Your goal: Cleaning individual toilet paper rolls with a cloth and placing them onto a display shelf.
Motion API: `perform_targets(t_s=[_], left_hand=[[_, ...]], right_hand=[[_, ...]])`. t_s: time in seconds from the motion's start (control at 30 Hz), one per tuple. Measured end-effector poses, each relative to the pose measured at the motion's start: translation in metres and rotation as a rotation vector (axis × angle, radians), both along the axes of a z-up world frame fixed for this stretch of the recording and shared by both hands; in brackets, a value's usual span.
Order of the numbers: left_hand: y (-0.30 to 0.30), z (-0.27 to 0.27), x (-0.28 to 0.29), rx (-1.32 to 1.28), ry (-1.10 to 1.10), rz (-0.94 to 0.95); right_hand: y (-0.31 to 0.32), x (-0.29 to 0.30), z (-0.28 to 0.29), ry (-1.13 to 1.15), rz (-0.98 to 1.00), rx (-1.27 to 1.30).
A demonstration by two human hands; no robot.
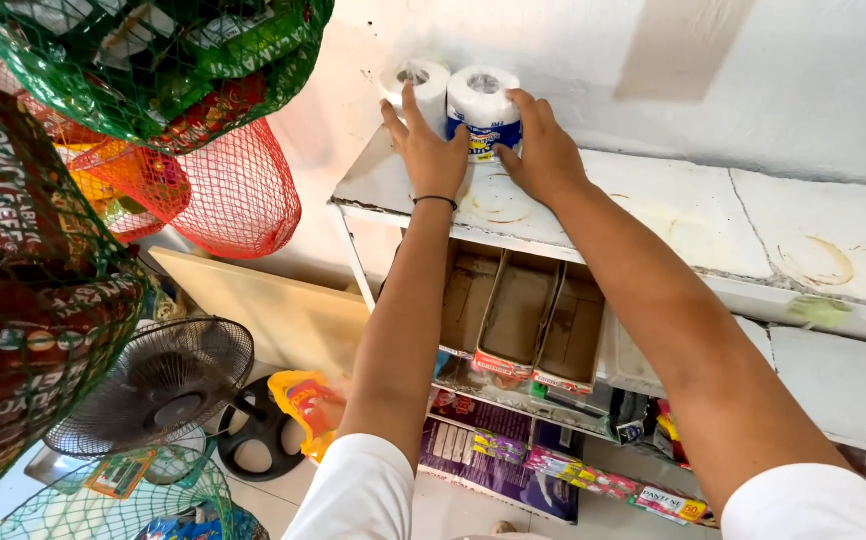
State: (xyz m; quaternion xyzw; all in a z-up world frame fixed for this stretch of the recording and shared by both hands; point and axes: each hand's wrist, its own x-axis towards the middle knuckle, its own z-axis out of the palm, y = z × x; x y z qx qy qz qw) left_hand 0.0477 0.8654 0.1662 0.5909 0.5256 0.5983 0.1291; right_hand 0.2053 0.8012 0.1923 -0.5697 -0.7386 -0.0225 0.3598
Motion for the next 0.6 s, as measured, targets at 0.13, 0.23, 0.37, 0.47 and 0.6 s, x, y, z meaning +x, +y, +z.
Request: perform_targets(t_s=[0.13, 0.23, 0.37, 0.47, 0.6], left_hand=[[-0.001, 0.002, -0.001, -0.035, -0.019, 0.018], [0.003, -0.003, 0.0, -0.034, 0.007, 0.067], [0.02, -0.019, 0.0, -0.003, 0.061, 0.142], [0.018, -0.023, 0.001, 0.078, 0.032, 0.199], [-0.003, -0.007, 0.001, 0.283, -0.068, 0.243]], right_hand=[[0.001, 0.003, -0.002, -0.013, 0.024, 0.013], [0.001, 0.006, -0.003, 0.0, 0.063, 0.072], [0.012, 0.008, -0.01, -0.045, 0.072, 0.205], [0.012, 0.008, -0.009, -0.059, 0.07, 0.348], [0.019, 0.014, -0.02, -0.07, 0.029, 0.474]])
